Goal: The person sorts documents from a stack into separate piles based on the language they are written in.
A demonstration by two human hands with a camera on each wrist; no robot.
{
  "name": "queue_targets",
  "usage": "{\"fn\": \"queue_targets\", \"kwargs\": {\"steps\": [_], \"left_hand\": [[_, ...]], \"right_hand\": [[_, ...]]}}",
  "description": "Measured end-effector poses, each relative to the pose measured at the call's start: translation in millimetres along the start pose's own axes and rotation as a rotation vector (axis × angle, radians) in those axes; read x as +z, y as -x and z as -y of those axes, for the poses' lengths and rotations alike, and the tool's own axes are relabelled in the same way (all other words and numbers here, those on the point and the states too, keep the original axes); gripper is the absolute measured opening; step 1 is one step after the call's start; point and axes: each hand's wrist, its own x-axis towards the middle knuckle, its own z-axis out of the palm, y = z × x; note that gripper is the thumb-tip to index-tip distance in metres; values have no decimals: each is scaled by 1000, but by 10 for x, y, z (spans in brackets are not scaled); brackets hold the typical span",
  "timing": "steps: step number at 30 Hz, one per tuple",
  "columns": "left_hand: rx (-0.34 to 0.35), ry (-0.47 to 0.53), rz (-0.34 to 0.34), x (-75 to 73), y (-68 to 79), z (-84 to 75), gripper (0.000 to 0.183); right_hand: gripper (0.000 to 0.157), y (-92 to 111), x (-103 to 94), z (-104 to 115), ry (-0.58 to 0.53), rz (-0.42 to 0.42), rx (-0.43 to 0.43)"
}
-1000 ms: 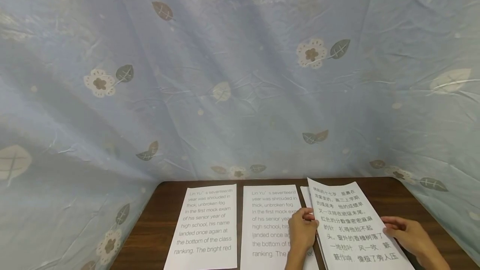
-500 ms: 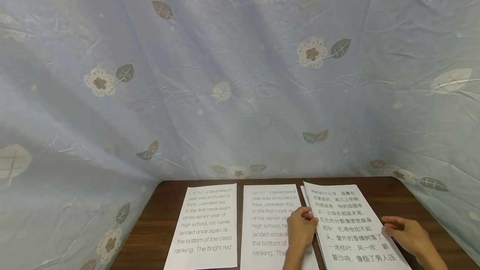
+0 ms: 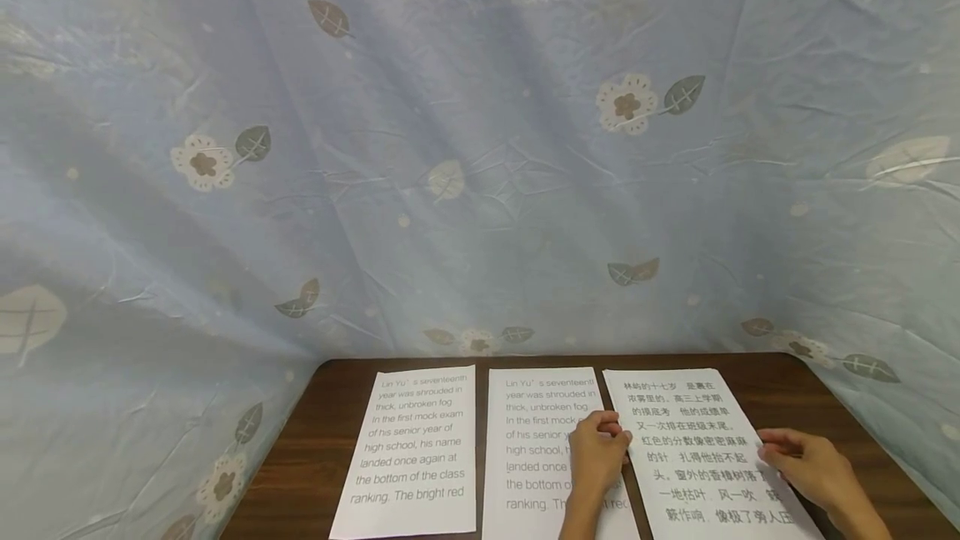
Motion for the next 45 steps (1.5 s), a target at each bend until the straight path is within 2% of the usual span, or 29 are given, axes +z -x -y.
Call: {"fn": "queue_targets", "kwargs": {"steps": [5,13,19,30,45], "left_hand": [[12,0,15,-89,-6,17,30],[19,-65,46,-347,-62,63,35],[28,-108,50,-546,-85,50,36],[47,-181,43,-871,-112,39,39],[65,-277,39,-1426,-177,73,44]], "right_hand": [[57,-21,65,56,-65,13,19],[56,-8,203,308,-132,62,13],[53,-7,378,487,-168,76,-13],[45,-8,742,790,-245,71,-4],[44,-12,1099,1103,-343,79,-34]]}}
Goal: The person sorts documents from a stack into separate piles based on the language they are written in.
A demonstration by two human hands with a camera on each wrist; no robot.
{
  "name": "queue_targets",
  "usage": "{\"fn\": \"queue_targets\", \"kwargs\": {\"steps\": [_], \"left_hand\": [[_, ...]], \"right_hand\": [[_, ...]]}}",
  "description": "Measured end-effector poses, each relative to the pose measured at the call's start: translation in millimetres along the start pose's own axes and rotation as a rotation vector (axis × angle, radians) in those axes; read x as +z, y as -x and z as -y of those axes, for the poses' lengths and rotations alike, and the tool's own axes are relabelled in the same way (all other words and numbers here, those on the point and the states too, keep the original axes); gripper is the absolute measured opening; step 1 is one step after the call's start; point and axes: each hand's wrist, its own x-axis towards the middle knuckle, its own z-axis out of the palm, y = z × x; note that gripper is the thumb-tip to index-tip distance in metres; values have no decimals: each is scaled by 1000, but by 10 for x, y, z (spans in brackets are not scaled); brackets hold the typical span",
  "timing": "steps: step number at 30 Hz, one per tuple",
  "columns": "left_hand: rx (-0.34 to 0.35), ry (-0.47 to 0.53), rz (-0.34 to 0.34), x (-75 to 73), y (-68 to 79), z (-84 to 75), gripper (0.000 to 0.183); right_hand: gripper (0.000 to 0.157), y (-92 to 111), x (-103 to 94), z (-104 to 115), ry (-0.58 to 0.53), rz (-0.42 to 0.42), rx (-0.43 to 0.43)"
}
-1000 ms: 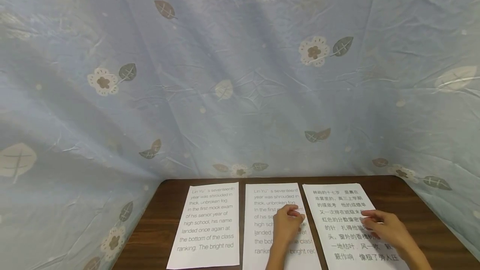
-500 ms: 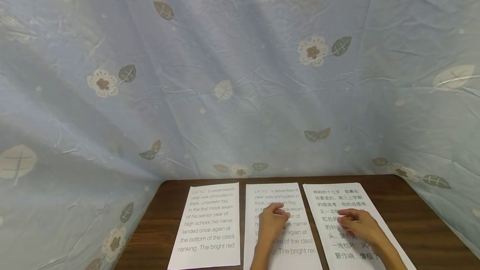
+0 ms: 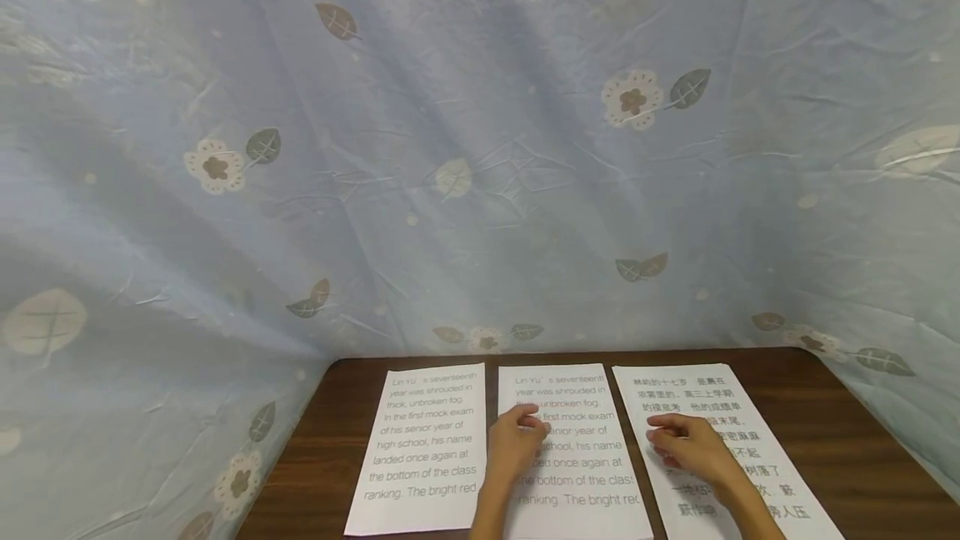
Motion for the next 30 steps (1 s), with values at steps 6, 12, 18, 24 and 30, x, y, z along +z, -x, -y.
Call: {"fn": "queue_targets", "kwargs": {"steps": [6,12,18,24,30], "left_hand": [[-2,-18,8,-180,-7,67,44],[1,-57,10,-365,-9,116,45],[-13,-59,0,-496,-17,179,45],[-31,-70,-16,-583,-11,204,44],[-28,-117,-11,-620,-33,259,42]], "right_hand": [[43,-5,116,81,-20,6,-4],[42,-14,240,148,-26,2,3],[41,-20,341,199,-25,-9,6],[41,-36,392,196,5,-24,25],[41,-23,376,193,38,-31,18]]}}
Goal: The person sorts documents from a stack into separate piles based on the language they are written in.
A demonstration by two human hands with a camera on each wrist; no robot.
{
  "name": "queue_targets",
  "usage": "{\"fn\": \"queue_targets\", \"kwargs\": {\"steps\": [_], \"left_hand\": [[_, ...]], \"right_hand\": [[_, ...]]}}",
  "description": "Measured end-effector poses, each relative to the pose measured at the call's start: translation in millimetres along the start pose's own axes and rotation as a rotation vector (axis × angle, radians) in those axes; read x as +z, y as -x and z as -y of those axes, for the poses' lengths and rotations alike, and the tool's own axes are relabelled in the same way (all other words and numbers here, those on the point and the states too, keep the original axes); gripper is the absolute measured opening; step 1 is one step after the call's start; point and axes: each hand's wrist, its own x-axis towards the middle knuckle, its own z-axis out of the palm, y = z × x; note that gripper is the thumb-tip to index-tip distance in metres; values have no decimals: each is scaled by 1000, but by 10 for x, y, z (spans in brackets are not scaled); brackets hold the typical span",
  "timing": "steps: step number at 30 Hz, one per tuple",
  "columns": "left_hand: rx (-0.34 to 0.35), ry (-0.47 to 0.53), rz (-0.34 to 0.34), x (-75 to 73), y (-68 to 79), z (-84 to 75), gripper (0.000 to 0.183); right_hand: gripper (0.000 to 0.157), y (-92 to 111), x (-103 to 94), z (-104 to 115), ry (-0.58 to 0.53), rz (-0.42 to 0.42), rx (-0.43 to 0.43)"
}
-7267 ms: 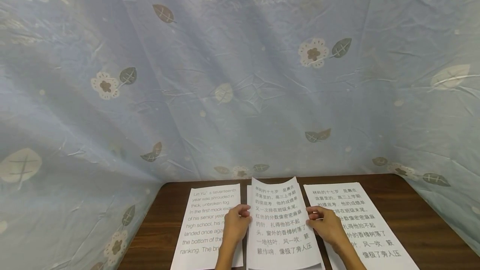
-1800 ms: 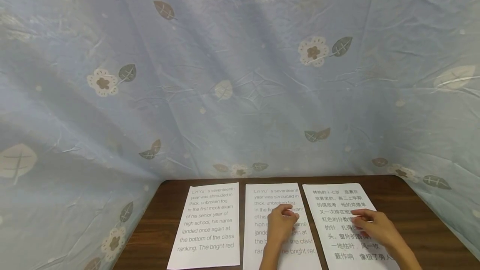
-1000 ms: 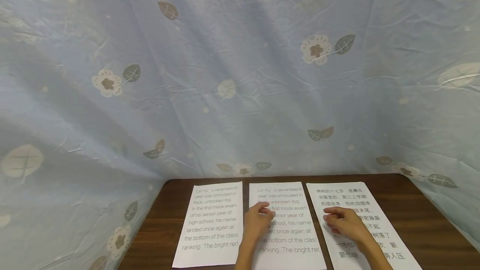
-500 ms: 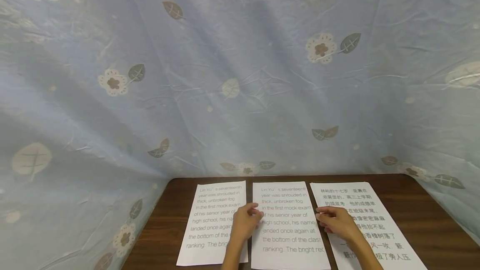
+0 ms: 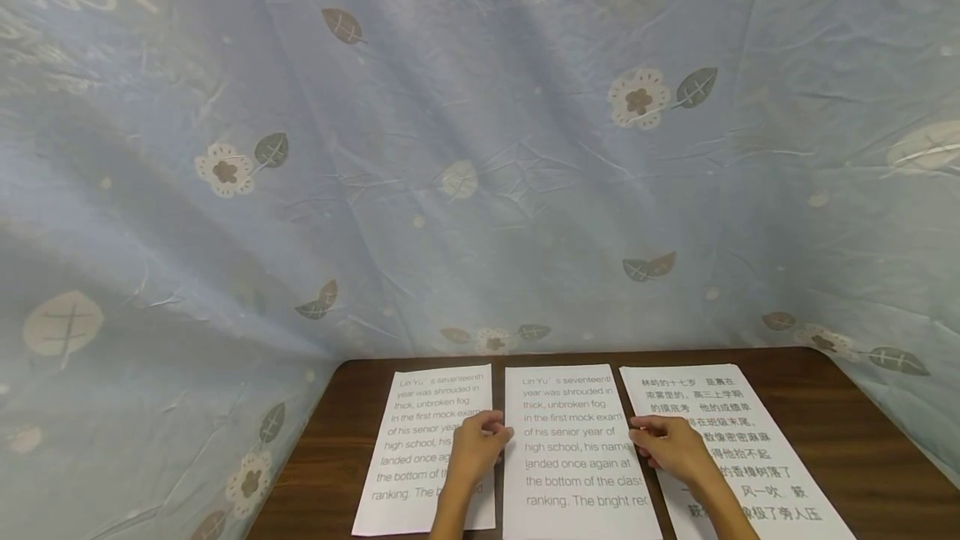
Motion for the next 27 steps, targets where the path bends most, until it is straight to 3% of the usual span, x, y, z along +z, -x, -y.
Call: {"fn": "queue_targets", "kwargs": {"steps": [6,16,22,27], "left_hand": [[-9,-43,12,2,-8,21,41],[5,-103,15,20,-24,11,39],[12,-154,2,31,-21,-6,37],[9,-142,-4,39,-20,-17,36]], "right_hand": [[38,-8,10,-30,44,0,-12],[36,-15,45,-65,209,2,-62],[32,-15,66,-68,212,3,-65],[31,-13,51,-44,213,-2,-73]]}}
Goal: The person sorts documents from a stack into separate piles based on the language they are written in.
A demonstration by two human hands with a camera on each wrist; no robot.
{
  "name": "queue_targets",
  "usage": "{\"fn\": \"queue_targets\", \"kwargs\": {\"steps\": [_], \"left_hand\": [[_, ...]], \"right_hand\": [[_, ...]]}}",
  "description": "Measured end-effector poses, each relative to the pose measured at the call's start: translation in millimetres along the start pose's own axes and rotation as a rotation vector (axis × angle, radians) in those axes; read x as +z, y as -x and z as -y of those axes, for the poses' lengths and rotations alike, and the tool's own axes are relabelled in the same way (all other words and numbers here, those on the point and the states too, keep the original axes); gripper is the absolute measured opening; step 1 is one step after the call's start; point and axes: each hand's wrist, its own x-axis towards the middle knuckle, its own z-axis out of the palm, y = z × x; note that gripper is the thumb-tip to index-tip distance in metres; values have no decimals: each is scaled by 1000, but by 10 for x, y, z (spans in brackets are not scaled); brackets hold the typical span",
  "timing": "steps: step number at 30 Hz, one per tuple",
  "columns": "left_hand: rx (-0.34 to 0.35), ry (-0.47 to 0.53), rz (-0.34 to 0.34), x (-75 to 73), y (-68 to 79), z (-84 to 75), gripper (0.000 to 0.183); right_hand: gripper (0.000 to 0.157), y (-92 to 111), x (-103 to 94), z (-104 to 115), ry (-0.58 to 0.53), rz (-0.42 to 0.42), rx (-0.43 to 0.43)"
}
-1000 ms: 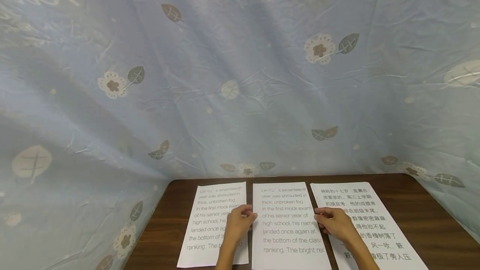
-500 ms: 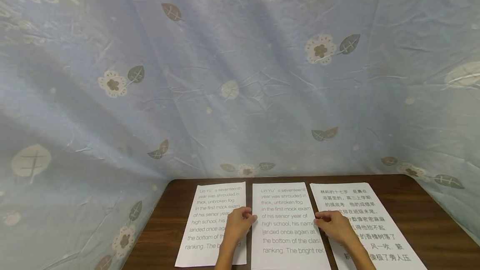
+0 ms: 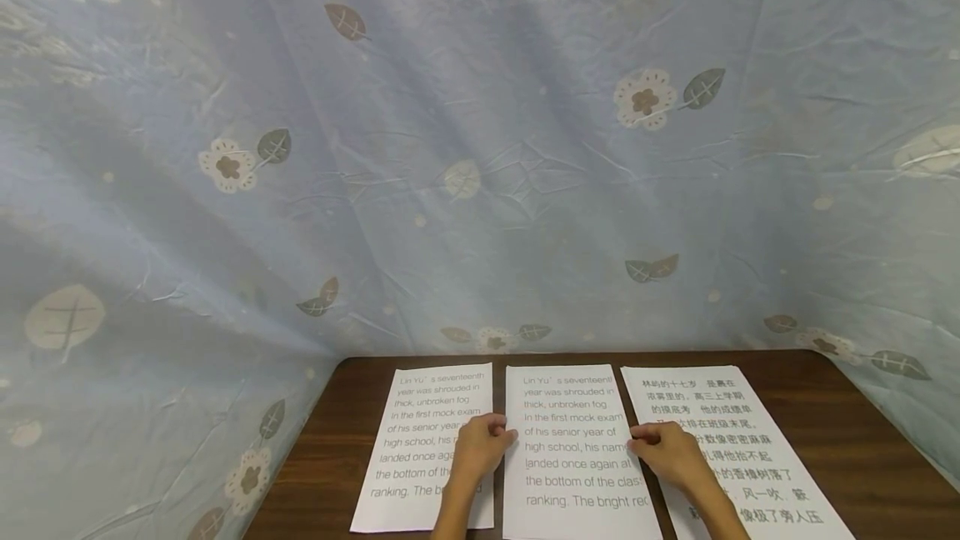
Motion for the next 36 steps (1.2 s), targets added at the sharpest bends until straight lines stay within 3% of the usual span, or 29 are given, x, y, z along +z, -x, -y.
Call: {"fn": "queue_targets", "kwargs": {"steps": [5,15,23,36], "left_hand": [[16,22,-24,9,-10,-23,33],[64,73,-77,54,-12,-35,31],[60,93,-102,66,-10,-30,30],[49,143,-77,16,-6,-58,32]], "right_hand": [[32,1,-10,22,-29,-22,-8],[41,31,-9,86,-225,-17,25],[40,44,-24,106,-241,-18,44],[41,43,-57,124,-254,-18,35]]}}
